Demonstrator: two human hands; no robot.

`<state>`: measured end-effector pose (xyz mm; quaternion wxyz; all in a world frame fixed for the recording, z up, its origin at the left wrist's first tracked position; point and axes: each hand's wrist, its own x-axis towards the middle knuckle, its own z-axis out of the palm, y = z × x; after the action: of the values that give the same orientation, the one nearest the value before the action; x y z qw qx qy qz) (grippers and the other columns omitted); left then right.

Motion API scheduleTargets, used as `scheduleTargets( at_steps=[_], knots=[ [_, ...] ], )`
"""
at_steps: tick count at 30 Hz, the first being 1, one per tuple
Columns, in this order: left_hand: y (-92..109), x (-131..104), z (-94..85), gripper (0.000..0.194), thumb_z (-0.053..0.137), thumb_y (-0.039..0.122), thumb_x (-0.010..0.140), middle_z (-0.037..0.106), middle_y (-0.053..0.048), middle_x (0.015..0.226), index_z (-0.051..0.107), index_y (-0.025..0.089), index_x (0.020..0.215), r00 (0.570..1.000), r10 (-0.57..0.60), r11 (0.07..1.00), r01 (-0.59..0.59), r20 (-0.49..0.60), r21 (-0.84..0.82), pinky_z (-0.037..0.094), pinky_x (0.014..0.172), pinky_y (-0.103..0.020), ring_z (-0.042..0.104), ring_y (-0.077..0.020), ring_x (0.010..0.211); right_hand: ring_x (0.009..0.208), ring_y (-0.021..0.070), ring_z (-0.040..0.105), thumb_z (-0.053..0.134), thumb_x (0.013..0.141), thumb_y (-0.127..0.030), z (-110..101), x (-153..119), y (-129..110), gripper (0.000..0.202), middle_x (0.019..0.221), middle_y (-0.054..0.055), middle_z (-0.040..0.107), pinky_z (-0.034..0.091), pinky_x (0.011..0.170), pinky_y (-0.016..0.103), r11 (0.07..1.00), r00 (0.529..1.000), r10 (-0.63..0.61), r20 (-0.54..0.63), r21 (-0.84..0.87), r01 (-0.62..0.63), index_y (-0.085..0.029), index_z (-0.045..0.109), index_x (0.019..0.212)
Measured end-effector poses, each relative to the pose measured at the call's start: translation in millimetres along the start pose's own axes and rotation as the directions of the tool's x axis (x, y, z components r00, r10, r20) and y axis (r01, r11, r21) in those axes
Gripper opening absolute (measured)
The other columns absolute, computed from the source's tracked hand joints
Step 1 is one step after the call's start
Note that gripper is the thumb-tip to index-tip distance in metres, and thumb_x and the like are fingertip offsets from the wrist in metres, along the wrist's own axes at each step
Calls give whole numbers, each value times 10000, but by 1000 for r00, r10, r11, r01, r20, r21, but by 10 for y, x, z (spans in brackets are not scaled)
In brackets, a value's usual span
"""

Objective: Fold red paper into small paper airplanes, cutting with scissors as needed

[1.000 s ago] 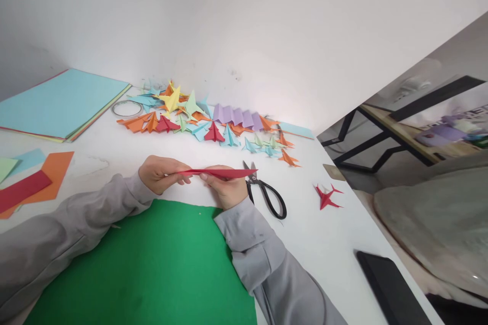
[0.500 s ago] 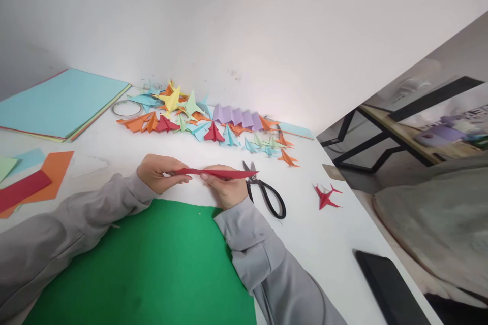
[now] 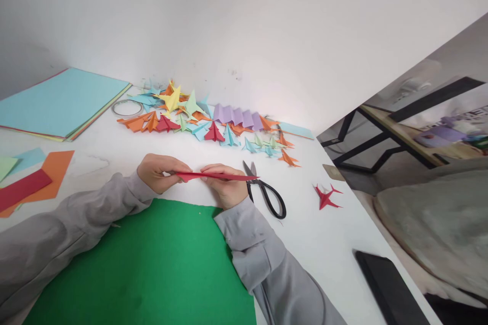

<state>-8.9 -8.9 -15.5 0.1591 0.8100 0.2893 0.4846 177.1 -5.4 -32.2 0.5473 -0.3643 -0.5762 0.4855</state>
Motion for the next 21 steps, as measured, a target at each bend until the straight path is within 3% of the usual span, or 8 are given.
scheduleTargets(
  at_steps=[5, 9, 11, 13, 15, 17, 21],
  knots=[
    [69, 33, -21, 228, 521, 245, 797, 676, -41, 572, 679, 143, 670, 988, -141, 989, 144, 66, -40, 489, 492, -173, 609, -96, 484, 555, 149, 560, 787, 526, -252, 40, -14, 8, 162, 619, 9, 658, 467, 532, 307, 994, 991, 104, -89, -13, -105, -199, 697, 650],
    [79, 45, -20, 268, 526, 281, 793, 670, -60, 573, 673, 132, 626, 980, -189, 979, 193, 62, -60, 487, 482, -176, 601, -98, 480, 511, 154, 550, 786, 530, -272, 46, -22, 53, 176, 566, 9, 640, 473, 510, 322, 996, 988, 85, -130, -1, -86, -178, 672, 626],
    [79, 40, -8, 195, 614, 304, 721, 695, -84, 665, 692, 125, 708, 974, -226, 971, 227, 18, -70, 508, 511, -191, 627, -120, 552, 613, 187, 607, 789, 527, -248, 41, -24, 60, 207, 673, 25, 684, 508, 596, 354, 998, 993, 57, -105, 0, -57, -185, 685, 695],
    [79, 29, 9, 260, 705, 298, 617, 707, -108, 765, 699, 116, 803, 962, -274, 957, 271, -12, -100, 523, 525, -205, 646, -144, 610, 741, 219, 638, 791, 520, -223, 32, -27, 56, 281, 796, 39, 707, 519, 699, 387, 999, 999, 26, -33, -27, -27, -197, 697, 783],
    [81, 16, 30, 253, 729, 261, 578, 706, -102, 710, 704, 108, 778, 943, -333, 931, 333, 26, -151, 523, 501, -211, 645, -151, 574, 789, 233, 646, 784, 531, -212, 21, -33, 47, 298, 839, 51, 714, 518, 742, 402, 997, 996, 23, 82, -79, -17, -196, 703, 817],
    [81, 5, 56, 149, 702, 226, 604, 680, -74, 575, 699, 103, 690, 900, -425, 868, 436, 100, -236, 518, 459, -220, 621, -142, 480, 770, 234, 654, 767, 564, -217, 14, -37, 37, 250, 822, 60, 718, 526, 728, 396, 993, 984, 51, 169, -111, -32, -183, 710, 805],
    [75, 3, 105, 116, 681, 194, 622, 647, -45, 487, 674, 88, 668, 759, -626, 645, 634, 181, -428, 538, 442, -251, 610, -146, 425, 720, 216, 662, 765, 567, -232, 27, -39, 4, 223, 798, 47, 722, 535, 685, 355, 991, 984, 94, 149, -105, -79, -184, 716, 779]
  ],
)
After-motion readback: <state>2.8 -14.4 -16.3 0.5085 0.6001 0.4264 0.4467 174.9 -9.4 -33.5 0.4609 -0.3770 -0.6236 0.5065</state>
